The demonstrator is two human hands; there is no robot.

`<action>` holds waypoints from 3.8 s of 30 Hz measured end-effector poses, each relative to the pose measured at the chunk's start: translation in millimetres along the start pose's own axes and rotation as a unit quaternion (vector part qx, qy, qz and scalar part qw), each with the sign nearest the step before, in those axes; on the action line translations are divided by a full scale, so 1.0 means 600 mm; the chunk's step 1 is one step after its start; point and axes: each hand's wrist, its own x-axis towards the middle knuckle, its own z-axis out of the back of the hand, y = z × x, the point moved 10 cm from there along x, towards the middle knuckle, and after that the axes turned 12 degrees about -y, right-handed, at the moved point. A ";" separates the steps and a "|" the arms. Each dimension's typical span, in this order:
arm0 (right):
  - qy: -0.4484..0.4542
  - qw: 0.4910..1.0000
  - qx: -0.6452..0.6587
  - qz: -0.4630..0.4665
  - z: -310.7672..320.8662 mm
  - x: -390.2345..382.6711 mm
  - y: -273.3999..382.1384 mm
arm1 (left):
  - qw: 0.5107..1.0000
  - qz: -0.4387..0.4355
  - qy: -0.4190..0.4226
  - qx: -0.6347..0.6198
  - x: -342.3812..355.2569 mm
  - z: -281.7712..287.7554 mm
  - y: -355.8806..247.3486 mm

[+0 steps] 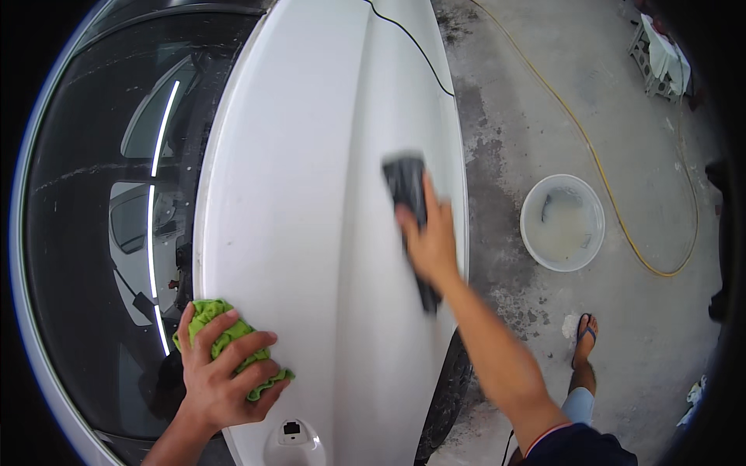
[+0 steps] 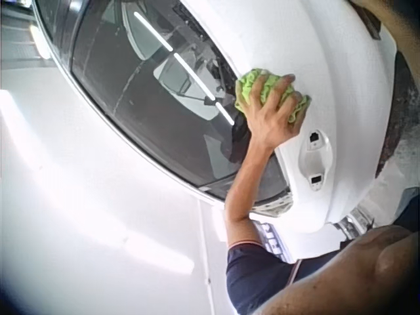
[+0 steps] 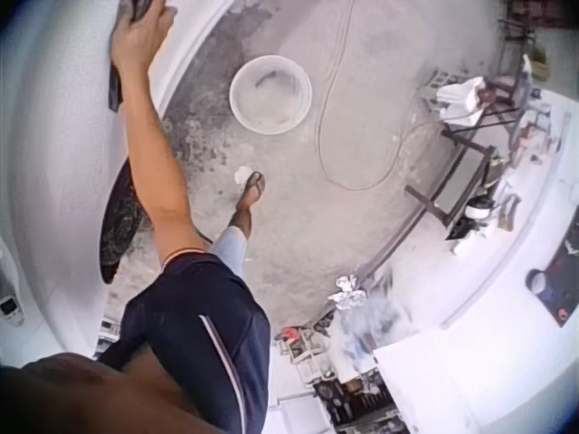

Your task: The person sands the exterior surface of a white car door using a sanding block and a green cloth. They repeatedly dip the sanding block into a bucket of water and wipe the door while sanding. The person opens the door to sand the inner edge and continues sanding the outer panel.

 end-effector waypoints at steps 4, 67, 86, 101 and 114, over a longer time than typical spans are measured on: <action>-0.015 1.000 0.027 0.001 -0.021 0.177 -0.007 | 1.000 0.002 -0.002 0.015 -0.002 -0.008 0.006; -0.028 0.984 0.025 -0.172 -0.022 0.035 -0.191 | 0.983 -0.119 -0.046 0.129 0.139 -0.059 -0.006; -0.002 0.990 0.024 -0.142 -0.006 -0.083 -0.156 | 0.998 -0.061 -0.012 0.022 0.058 -0.017 0.017; -0.005 0.986 0.064 -0.153 -0.049 0.087 -0.227 | 0.998 -0.053 -0.010 0.037 0.065 -0.027 0.025; -0.027 0.975 0.113 -0.189 -0.108 0.224 -0.367 | 0.994 -0.094 0.013 0.047 0.046 -0.036 0.024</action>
